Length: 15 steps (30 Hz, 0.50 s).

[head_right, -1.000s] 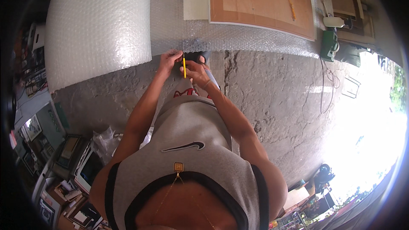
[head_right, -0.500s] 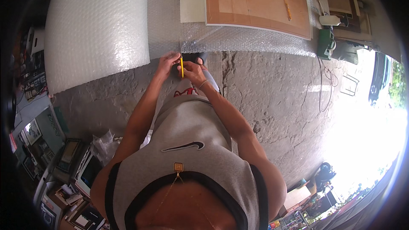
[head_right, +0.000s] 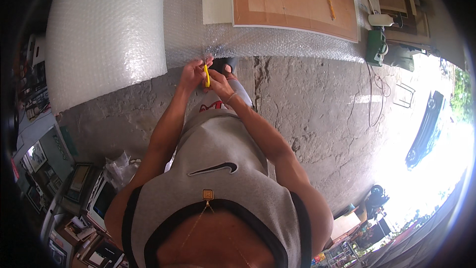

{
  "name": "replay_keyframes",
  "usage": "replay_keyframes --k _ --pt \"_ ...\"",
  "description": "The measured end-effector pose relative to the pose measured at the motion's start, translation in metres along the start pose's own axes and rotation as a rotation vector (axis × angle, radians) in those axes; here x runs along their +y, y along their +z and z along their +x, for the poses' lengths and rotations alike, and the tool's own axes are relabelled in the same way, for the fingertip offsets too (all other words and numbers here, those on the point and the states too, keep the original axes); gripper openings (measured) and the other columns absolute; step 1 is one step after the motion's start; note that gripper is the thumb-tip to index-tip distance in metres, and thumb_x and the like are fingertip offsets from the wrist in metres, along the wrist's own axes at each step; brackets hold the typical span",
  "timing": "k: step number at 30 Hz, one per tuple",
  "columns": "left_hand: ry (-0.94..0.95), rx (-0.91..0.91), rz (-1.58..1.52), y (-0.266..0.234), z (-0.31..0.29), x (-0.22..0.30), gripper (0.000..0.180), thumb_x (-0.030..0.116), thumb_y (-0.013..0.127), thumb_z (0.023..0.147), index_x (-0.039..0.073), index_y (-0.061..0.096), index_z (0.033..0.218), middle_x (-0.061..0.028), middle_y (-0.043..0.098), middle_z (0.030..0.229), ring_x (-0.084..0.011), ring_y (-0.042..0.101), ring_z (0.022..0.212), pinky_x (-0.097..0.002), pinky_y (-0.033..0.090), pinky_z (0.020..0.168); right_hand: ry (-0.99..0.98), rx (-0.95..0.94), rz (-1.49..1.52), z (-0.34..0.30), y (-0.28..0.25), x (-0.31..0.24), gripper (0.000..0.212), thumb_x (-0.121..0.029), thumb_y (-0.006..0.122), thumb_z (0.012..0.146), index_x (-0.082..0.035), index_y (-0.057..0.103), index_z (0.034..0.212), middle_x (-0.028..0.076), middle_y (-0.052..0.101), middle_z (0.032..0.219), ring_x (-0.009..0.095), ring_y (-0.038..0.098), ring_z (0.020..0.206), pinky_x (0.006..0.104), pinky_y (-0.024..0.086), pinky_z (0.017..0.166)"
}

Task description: The person wraps a framed artwork with bubble wrap. They unroll bubble wrap, cut it to size with scissors, place the artwork on the wrap, fold the edges over, and secure them with tape.

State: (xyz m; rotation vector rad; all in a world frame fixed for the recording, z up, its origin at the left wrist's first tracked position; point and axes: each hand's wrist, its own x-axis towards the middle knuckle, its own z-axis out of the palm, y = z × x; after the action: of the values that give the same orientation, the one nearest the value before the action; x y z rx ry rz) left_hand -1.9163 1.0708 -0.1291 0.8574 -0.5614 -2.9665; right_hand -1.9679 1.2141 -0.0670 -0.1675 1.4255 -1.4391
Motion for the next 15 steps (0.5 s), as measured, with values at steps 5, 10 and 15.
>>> replay_keyframes --k 5,10,15 --pt "-0.086 0.080 -0.106 0.008 -0.003 0.003 0.008 0.010 0.055 0.083 0.003 0.055 0.082 -0.0223 0.057 0.115 -0.0282 0.056 0.106 -0.0436 0.036 0.104 -0.039 -0.001 -0.064 0.002 0.003 0.003 0.042 -0.042 0.048 0.094 -0.001 0.056 0.101 0.004 0.058 0.080 0.011 0.055 0.074 0.0253 0.045 0.069" --pt "-0.017 -0.001 -0.065 0.017 -0.005 0.008 0.017 0.007 0.054 0.082 0.006 0.050 0.066 -0.0101 0.056 0.075 -0.0209 0.058 0.078 -0.0427 0.035 0.107 -0.007 -0.035 -0.040 -0.003 0.001 0.004 0.047 -0.045 0.046 0.095 -0.001 0.053 0.110 0.004 0.056 0.078 0.013 0.056 0.074 0.0260 0.045 0.069" --pt "-0.014 0.019 -0.012 0.017 -0.004 0.007 0.027 0.005 0.054 0.083 0.009 0.046 0.058 0.0004 0.036 0.054 -0.0144 0.053 0.068 -0.0408 0.031 0.110 -0.015 -0.043 -0.029 0.001 -0.003 0.015 0.050 -0.047 0.044 0.095 -0.002 0.050 0.115 0.004 0.055 0.079 0.014 0.056 0.072 0.0261 0.045 0.068"
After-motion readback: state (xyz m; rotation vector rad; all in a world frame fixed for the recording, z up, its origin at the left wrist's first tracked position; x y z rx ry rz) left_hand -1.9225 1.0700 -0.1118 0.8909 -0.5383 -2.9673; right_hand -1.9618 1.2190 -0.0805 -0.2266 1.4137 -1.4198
